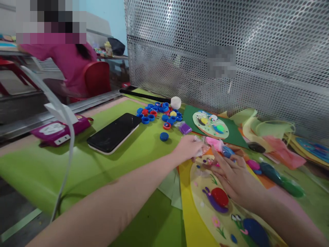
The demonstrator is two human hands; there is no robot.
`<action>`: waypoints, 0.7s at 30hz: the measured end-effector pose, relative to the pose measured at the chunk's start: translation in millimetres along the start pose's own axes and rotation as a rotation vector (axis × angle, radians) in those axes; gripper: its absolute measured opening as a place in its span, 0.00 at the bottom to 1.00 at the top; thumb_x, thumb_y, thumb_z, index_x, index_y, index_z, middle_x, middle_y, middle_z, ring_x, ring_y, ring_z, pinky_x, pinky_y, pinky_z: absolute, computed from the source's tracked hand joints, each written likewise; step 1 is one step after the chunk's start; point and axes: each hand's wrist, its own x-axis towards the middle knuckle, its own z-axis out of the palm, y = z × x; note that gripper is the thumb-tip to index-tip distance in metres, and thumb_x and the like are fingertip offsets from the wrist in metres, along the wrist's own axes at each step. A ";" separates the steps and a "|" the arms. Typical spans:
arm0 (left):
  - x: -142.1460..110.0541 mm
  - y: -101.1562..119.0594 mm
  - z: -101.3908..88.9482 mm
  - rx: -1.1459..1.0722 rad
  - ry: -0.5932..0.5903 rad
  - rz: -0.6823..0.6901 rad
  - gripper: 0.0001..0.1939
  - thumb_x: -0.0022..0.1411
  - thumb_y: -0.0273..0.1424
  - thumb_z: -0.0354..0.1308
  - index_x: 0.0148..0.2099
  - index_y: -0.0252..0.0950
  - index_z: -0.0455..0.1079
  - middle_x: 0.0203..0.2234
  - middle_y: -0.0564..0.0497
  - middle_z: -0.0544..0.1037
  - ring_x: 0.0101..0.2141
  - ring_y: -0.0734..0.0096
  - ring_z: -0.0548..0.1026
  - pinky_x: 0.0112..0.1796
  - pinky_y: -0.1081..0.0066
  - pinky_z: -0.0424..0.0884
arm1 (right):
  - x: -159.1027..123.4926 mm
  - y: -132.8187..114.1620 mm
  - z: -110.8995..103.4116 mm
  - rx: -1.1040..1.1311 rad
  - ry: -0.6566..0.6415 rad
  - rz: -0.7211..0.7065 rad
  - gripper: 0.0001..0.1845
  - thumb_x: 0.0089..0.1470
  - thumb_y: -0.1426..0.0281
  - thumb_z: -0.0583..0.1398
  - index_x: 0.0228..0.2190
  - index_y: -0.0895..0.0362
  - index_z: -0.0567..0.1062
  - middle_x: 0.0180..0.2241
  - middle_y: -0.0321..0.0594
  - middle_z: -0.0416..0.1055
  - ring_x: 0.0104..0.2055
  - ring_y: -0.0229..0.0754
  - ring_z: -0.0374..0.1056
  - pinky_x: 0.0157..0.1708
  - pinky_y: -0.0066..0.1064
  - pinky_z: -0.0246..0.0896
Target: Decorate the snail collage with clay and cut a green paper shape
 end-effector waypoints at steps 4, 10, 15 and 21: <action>-0.6 -0.2 0.2 0.028 0.003 -0.004 0.13 0.50 0.24 0.52 0.15 0.34 0.61 0.08 0.58 0.64 0.07 0.78 0.62 0.09 0.80 0.56 | -2.0 -0.2 -1.4 -0.078 0.004 -0.023 0.34 0.58 0.76 0.43 0.60 0.65 0.30 0.35 0.47 0.75 0.37 0.50 0.67 0.38 0.46 0.53; 2.1 -3.6 1.6 0.000 0.001 -0.012 0.09 0.49 0.27 0.55 0.19 0.34 0.65 0.11 0.56 0.68 0.09 0.77 0.64 0.10 0.79 0.58 | -6.2 4.6 -5.8 -0.171 0.031 -0.121 0.38 0.50 0.81 0.45 0.61 0.63 0.37 0.39 0.49 0.74 0.42 0.52 0.67 0.41 0.49 0.54; 1.8 -2.7 1.7 -0.023 -0.033 -0.006 0.09 0.51 0.26 0.54 0.20 0.32 0.67 0.10 0.57 0.65 0.09 0.79 0.61 0.10 0.78 0.58 | -2.4 6.2 -12.6 -0.200 0.117 -0.100 0.37 0.52 0.82 0.45 0.61 0.62 0.37 0.35 0.49 0.76 0.44 0.55 0.67 0.41 0.53 0.52; 2.8 -3.4 1.8 0.001 -0.024 -0.007 0.11 0.51 0.26 0.55 0.18 0.33 0.64 0.09 0.57 0.66 0.08 0.78 0.62 0.10 0.79 0.58 | -0.9 0.0 -9.5 -0.087 0.039 -0.085 0.34 0.54 0.80 0.46 0.60 0.59 0.41 0.39 0.48 0.74 0.46 0.53 0.65 0.41 0.50 0.54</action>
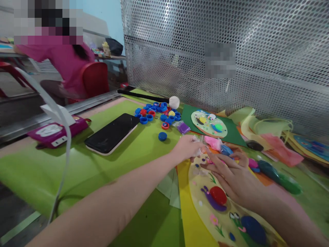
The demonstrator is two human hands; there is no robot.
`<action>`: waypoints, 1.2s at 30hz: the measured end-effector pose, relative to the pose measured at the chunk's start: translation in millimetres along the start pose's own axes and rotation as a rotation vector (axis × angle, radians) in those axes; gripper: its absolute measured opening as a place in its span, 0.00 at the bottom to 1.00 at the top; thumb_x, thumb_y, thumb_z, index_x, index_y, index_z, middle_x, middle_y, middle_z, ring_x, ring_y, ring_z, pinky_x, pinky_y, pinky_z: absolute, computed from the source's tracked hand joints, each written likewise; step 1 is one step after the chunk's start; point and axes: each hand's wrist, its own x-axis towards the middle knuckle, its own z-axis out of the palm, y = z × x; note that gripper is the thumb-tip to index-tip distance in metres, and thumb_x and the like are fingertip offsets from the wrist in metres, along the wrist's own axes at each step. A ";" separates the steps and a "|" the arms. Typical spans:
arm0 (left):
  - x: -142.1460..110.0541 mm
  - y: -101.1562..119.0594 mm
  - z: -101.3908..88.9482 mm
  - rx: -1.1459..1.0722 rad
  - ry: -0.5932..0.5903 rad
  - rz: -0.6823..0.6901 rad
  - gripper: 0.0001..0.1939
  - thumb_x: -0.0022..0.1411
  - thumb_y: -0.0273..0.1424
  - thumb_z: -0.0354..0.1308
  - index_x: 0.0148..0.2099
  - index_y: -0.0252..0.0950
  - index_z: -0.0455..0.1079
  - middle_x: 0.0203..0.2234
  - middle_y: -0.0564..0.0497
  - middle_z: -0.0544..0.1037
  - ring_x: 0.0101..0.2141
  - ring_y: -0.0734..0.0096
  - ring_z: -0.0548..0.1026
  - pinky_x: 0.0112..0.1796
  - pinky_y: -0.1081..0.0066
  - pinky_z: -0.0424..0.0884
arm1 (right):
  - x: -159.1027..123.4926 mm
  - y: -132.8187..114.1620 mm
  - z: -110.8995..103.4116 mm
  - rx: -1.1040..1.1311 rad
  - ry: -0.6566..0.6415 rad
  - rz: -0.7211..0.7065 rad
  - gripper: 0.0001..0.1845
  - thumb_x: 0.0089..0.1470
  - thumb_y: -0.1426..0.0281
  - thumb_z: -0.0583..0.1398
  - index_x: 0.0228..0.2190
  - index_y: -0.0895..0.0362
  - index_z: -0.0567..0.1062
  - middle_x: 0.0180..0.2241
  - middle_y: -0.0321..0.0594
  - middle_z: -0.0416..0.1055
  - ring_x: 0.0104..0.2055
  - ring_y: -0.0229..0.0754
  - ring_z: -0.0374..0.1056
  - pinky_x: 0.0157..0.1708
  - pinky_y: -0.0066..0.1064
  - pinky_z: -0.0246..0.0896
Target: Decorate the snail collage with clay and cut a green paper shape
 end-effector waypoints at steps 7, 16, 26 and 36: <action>-2.3 2.8 -0.2 0.078 0.010 -0.019 0.11 0.58 0.26 0.54 0.22 0.32 0.65 0.10 0.60 0.64 0.10 0.80 0.62 0.14 0.78 0.61 | 7.7 1.0 11.0 0.035 -0.030 0.100 0.38 0.55 0.77 0.46 0.61 0.61 0.31 0.41 0.51 0.72 0.45 0.53 0.64 0.39 0.48 0.55; -1.7 0.8 -0.3 0.062 0.015 0.014 0.13 0.54 0.23 0.49 0.18 0.34 0.63 0.10 0.58 0.64 0.09 0.78 0.62 0.12 0.78 0.60 | 4.7 -1.6 10.5 0.068 -0.087 0.106 0.38 0.54 0.77 0.45 0.61 0.60 0.30 0.40 0.52 0.71 0.45 0.51 0.63 0.41 0.49 0.55; -2.9 2.5 1.0 0.033 0.048 0.006 0.10 0.49 0.25 0.53 0.18 0.34 0.64 0.10 0.58 0.64 0.08 0.79 0.62 0.10 0.80 0.58 | -0.1 2.0 9.7 0.011 -0.039 0.102 0.33 0.57 0.75 0.44 0.61 0.58 0.36 0.45 0.54 0.68 0.48 0.53 0.62 0.41 0.50 0.55; 4.7 -9.3 1.3 0.026 0.026 0.054 0.09 0.48 0.31 0.54 0.19 0.34 0.65 0.12 0.56 0.68 0.10 0.76 0.65 0.10 0.79 0.59 | -7.1 -2.1 7.5 0.039 -0.071 0.109 0.36 0.53 0.78 0.44 0.61 0.58 0.35 0.39 0.51 0.71 0.45 0.52 0.64 0.40 0.51 0.56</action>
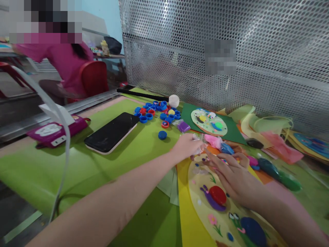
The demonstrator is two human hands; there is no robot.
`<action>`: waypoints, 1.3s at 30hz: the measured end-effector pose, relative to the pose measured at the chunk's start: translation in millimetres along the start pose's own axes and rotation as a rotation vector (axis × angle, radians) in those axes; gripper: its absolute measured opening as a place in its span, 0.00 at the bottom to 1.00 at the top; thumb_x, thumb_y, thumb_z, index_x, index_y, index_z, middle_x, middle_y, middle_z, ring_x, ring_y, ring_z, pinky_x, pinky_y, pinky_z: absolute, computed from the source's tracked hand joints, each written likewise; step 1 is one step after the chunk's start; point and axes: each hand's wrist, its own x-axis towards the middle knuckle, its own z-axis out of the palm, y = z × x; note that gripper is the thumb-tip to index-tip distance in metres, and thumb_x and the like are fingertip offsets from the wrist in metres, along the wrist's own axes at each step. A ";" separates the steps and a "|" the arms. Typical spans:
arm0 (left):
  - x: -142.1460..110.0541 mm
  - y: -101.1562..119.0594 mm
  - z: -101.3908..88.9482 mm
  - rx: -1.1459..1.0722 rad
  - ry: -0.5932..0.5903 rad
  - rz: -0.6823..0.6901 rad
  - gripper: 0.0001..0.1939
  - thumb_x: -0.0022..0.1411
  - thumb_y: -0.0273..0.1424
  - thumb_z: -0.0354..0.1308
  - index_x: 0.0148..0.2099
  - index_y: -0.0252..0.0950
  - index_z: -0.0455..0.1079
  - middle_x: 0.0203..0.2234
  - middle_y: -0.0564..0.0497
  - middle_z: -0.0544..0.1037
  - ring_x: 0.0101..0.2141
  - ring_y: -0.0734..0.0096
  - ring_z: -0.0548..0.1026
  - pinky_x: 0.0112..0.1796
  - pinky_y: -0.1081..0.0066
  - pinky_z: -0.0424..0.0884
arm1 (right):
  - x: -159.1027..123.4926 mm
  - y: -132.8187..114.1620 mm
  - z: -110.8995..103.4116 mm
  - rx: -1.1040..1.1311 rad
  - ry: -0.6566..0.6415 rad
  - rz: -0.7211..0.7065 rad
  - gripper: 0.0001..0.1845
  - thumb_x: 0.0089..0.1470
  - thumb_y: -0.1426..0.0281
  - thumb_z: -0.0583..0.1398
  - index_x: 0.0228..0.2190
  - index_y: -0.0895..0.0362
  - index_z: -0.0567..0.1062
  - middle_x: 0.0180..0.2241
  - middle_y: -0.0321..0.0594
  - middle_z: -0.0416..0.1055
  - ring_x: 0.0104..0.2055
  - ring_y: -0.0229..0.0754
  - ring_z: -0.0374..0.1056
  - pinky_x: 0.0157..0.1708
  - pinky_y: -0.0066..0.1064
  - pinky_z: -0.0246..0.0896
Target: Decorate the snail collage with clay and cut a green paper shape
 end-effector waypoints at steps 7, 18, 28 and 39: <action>-1.2 2.1 -0.9 0.022 -0.004 -0.010 0.09 0.48 0.29 0.53 0.19 0.34 0.66 0.11 0.56 0.68 0.10 0.77 0.64 0.11 0.78 0.59 | -1.8 2.9 2.6 0.038 0.010 0.012 0.35 0.54 0.77 0.44 0.61 0.58 0.36 0.40 0.51 0.70 0.46 0.53 0.63 0.40 0.51 0.55; -2.6 4.3 -1.4 0.052 0.007 -0.003 0.09 0.48 0.29 0.53 0.18 0.35 0.62 0.11 0.56 0.67 0.10 0.77 0.65 0.12 0.79 0.59 | -8.0 8.8 -1.8 0.042 0.002 -0.067 0.36 0.53 0.78 0.44 0.61 0.57 0.36 0.39 0.48 0.73 0.46 0.53 0.63 0.40 0.51 0.53; -5.1 6.8 -1.3 0.033 0.004 -0.017 0.10 0.47 0.31 0.55 0.17 0.36 0.61 0.09 0.57 0.66 0.08 0.75 0.64 0.10 0.78 0.59 | -11.4 6.4 -8.2 -0.059 -0.033 -0.123 0.36 0.48 0.83 0.44 0.59 0.56 0.47 0.32 0.43 0.76 0.46 0.53 0.65 0.44 0.55 0.46; -1.3 -0.2 0.0 0.013 -0.010 0.000 0.12 0.49 0.32 0.55 0.18 0.34 0.63 0.10 0.56 0.67 0.08 0.78 0.63 0.10 0.78 0.58 | -15.4 14.6 -14.7 -0.236 0.120 -0.262 0.30 0.51 0.83 0.47 0.56 0.58 0.57 0.40 0.41 0.74 0.46 0.48 0.65 0.41 0.43 0.55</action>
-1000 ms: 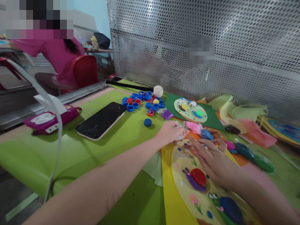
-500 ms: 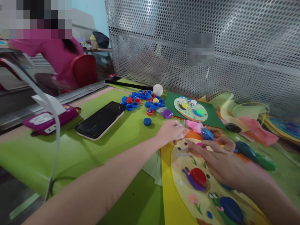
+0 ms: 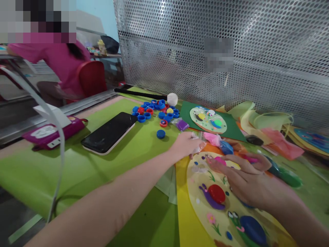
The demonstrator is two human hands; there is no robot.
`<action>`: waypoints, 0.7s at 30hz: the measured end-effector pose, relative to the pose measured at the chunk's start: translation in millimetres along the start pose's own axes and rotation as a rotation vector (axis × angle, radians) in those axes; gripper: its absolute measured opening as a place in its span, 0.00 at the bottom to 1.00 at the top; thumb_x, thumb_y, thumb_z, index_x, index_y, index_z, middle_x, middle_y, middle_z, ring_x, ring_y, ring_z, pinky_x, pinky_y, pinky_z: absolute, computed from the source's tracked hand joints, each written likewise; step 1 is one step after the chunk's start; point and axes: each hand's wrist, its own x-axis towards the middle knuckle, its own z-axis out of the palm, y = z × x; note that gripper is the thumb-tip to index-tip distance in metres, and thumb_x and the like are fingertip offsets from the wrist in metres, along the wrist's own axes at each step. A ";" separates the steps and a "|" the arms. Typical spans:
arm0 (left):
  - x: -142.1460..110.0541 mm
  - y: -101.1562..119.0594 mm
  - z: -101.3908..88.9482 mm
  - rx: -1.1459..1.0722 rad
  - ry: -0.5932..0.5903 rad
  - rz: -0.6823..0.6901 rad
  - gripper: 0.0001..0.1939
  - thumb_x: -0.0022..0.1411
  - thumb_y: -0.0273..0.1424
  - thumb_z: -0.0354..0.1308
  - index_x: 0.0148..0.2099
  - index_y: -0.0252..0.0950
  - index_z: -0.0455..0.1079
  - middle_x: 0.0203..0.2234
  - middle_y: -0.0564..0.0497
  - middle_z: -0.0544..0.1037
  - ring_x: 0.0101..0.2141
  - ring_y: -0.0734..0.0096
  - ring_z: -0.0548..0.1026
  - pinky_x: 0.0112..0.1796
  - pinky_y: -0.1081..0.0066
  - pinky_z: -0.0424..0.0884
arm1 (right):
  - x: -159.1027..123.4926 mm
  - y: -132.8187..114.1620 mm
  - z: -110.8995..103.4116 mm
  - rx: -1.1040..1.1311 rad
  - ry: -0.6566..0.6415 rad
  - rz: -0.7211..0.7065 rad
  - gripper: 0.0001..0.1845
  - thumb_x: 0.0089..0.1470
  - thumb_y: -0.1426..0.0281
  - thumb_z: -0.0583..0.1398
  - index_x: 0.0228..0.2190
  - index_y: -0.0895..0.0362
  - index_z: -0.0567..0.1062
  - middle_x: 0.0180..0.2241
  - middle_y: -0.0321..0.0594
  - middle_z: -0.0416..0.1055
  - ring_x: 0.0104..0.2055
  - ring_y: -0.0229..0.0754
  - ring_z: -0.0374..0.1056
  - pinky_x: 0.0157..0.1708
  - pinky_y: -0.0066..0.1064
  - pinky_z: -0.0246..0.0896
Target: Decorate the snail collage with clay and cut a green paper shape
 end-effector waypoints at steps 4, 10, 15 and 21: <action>-2.1 3.9 -0.2 -0.011 -0.005 -0.008 0.13 0.50 0.30 0.54 0.16 0.34 0.61 0.08 0.58 0.64 0.08 0.79 0.62 0.10 0.79 0.57 | 7.6 -4.8 -1.3 0.041 0.058 0.143 0.31 0.53 0.81 0.46 0.58 0.63 0.49 0.37 0.50 0.74 0.46 0.54 0.65 0.40 0.50 0.55; -2.7 5.2 -1.6 -0.017 -0.002 -0.029 0.09 0.49 0.30 0.55 0.20 0.35 0.63 0.11 0.57 0.69 0.10 0.77 0.64 0.10 0.78 0.58 | 10.8 -11.0 14.7 0.191 -0.069 0.194 0.32 0.52 0.81 0.46 0.59 0.63 0.48 0.41 0.52 0.72 0.51 0.53 0.61 0.43 0.52 0.56; -3.1 5.1 -2.1 -0.009 0.012 -0.025 0.09 0.49 0.29 0.54 0.19 0.35 0.62 0.11 0.57 0.68 0.10 0.77 0.64 0.09 0.79 0.59 | 13.9 -12.2 16.4 0.216 -0.138 0.224 0.31 0.53 0.81 0.43 0.59 0.63 0.46 0.40 0.53 0.71 0.52 0.52 0.60 0.44 0.52 0.55; -1.2 3.7 -1.9 0.019 0.013 -0.014 0.09 0.49 0.28 0.54 0.19 0.34 0.65 0.10 0.58 0.66 0.09 0.78 0.63 0.09 0.80 0.57 | 17.5 -16.9 15.2 0.176 -0.086 0.272 0.34 0.49 0.83 0.44 0.59 0.69 0.43 0.38 0.54 0.71 0.46 0.52 0.64 0.42 0.51 0.57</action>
